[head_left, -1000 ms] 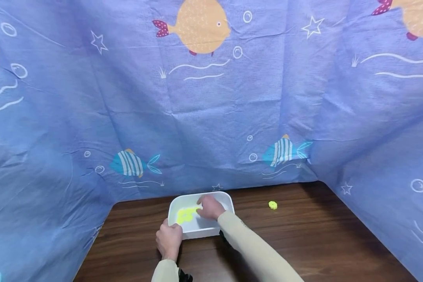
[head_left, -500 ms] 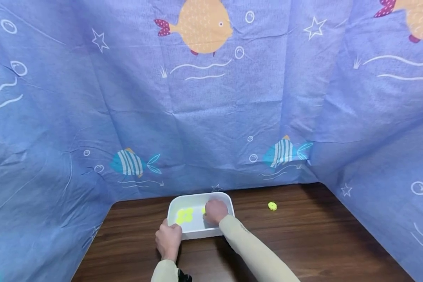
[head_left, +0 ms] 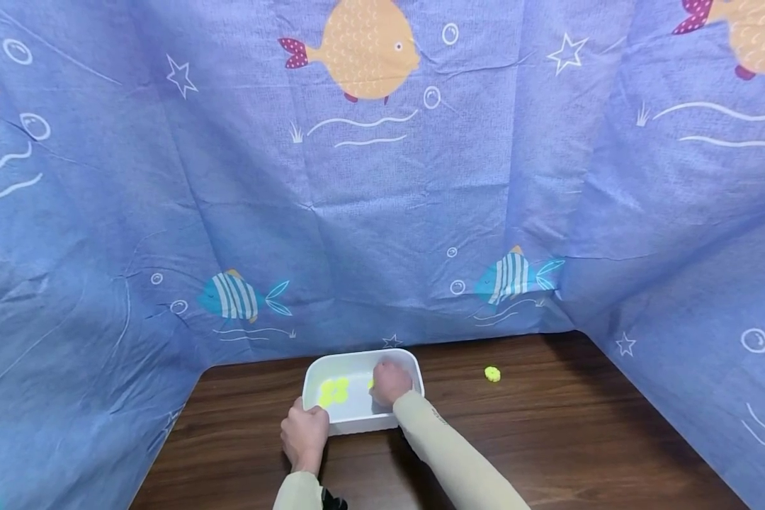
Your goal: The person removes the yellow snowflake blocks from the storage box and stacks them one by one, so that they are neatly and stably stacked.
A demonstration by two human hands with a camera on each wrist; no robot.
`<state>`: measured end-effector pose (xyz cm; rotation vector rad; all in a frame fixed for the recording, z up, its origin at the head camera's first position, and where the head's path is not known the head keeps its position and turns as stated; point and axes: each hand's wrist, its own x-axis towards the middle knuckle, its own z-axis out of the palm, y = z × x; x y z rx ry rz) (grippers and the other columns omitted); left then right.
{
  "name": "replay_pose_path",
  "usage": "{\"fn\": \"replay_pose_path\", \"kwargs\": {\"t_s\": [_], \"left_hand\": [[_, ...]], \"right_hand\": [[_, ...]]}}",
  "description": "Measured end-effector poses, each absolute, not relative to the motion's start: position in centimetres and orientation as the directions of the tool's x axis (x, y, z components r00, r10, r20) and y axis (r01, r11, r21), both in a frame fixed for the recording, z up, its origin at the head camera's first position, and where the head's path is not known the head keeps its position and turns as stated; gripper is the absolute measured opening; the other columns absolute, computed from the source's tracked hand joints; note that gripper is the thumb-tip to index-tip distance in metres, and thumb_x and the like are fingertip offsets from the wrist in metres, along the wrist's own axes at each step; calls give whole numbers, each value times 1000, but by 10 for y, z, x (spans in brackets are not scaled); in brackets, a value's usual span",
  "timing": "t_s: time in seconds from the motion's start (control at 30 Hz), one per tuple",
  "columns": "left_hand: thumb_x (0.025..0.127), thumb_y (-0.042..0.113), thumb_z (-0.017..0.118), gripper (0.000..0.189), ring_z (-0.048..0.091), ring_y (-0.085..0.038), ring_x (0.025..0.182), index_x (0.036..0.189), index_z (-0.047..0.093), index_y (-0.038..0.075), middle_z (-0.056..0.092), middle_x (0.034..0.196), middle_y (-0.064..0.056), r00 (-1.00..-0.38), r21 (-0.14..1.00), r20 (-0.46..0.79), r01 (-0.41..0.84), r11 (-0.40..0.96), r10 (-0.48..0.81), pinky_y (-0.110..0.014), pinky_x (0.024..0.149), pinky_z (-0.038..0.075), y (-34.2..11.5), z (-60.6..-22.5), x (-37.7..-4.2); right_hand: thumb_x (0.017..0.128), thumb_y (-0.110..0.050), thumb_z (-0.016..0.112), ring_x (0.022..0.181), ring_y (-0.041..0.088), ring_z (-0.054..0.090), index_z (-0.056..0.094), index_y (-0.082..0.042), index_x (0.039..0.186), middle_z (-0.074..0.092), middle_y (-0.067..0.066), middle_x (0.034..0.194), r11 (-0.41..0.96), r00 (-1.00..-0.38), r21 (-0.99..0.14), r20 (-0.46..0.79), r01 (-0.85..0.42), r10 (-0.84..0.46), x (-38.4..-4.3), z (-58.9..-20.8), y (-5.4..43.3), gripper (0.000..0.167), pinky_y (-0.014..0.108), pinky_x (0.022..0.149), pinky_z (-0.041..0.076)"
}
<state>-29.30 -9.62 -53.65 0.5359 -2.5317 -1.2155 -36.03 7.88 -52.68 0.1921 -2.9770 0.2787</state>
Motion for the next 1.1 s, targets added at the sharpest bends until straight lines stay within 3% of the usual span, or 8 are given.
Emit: {"fn": "replay_pose_path", "kwargs": {"t_s": [0.13, 0.23, 0.43, 0.53, 0.73, 0.93, 1.1], "left_hand": [[88, 11, 47, 52, 64, -55, 100, 134, 58, -8, 63, 123, -38, -890, 788, 83, -217, 577, -449, -62, 82, 50, -95, -536, -293], [87, 11, 47, 52, 64, -56, 101, 134, 58, -9, 62, 123, -38, -890, 784, 74, -227, 577, -450, -62, 83, 50, -95, -537, -293], [88, 11, 47, 51, 65, -54, 100, 134, 59, -6, 64, 122, -36, -885, 788, 77, -228, 572, -459, -61, 82, 50, -95, -537, -294], [88, 11, 47, 50, 65, -54, 98, 133, 60, -7, 64, 121, -37, -888, 790, 81, -220, 573, -453, -61, 80, 51, -94, -537, -294], [87, 10, 47, 51, 64, -56, 99, 133, 59, -8, 63, 121, -38, -891, 792, 86, -211, 573, -446, -62, 80, 50, -93, -534, -293], [87, 11, 47, 50, 64, -57, 97, 131, 59, -8, 63, 119, -39, -893, 788, 91, -206, 580, -441, -62, 79, 50, -94, -537, -294], [87, 11, 48, 49, 64, -56, 95, 131, 60, -8, 64, 117, -39, -893, 785, 101, -199, 586, -438, -62, 77, 50, -96, -537, -294]], "right_hand": [[76, -19, 81, 73, 24, 62, 64, -9, 78, 63, 7, 85, 957, -995, -276, 67, -90, -74, -357, -519, 77, 20, 45, 67, 56], [73, -16, 82, 70, 20, 60, 64, -12, 75, 63, 3, 79, 949, -993, -294, 68, -117, -101, -358, -522, 79, 19, 44, 63, 54], [78, -10, 78, 69, 13, 59, 71, -15, 78, 67, -3, 76, 911, -937, -289, 277, -295, -215, -361, -522, 92, 9, 32, 60, 49], [83, -15, 77, 70, 12, 62, 73, -16, 83, 70, -2, 78, 872, -925, -379, 334, -309, -183, -365, -511, 104, 4, 30, 61, 49], [89, -19, 76, 78, 16, 68, 76, -12, 90, 75, 0, 85, 760, -941, -597, 334, -259, -59, -375, -480, 152, 7, 36, 72, 54], [89, -18, 74, 79, 17, 65, 76, -12, 88, 74, 0, 82, 750, -949, -638, 313, -177, 42, -380, -463, 220, 7, 37, 77, 52], [96, -20, 68, 81, 20, 66, 75, -8, 99, 74, 11, 95, 709, -979, -702, 183, -67, 89, -373, -456, 269, 14, 37, 73, 52]]}}
